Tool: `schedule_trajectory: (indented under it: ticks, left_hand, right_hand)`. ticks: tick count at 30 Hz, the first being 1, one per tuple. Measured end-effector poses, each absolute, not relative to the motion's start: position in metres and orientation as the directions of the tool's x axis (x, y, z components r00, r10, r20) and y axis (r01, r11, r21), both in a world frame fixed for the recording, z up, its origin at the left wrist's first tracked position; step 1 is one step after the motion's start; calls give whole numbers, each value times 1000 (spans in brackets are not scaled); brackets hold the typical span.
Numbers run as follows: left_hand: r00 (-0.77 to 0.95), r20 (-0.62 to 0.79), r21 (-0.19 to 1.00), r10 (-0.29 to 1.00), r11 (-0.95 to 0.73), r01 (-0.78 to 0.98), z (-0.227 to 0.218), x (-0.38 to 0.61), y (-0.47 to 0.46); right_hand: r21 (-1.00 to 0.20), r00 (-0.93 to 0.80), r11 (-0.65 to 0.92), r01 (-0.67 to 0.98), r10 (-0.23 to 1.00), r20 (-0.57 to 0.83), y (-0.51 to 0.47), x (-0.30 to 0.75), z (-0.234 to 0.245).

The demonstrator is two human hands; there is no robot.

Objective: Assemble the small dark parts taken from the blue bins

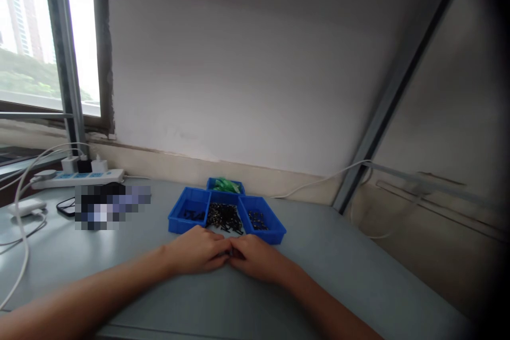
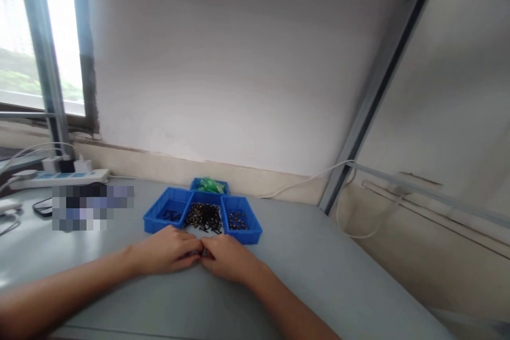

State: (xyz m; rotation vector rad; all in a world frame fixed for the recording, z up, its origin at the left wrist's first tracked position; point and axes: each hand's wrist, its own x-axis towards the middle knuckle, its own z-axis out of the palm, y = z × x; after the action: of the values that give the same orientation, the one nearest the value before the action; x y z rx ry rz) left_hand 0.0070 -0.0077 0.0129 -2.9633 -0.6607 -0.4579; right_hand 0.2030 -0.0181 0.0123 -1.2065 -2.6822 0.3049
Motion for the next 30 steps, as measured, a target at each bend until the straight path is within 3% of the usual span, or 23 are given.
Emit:
schedule_trajectory:
  ticks: [22, 30]
  left_hand:
    - [848, 295, 50, 441, -893, 447, 13, 7, -7]
    - [854, 304, 6, 422, -898, 441, 13, 7, -8]
  right_hand:
    - [-262, -616, 613, 745, 783, 80, -20, 203, 18]
    - [-240, -620, 616, 750, 782, 71, -19, 204, 15]
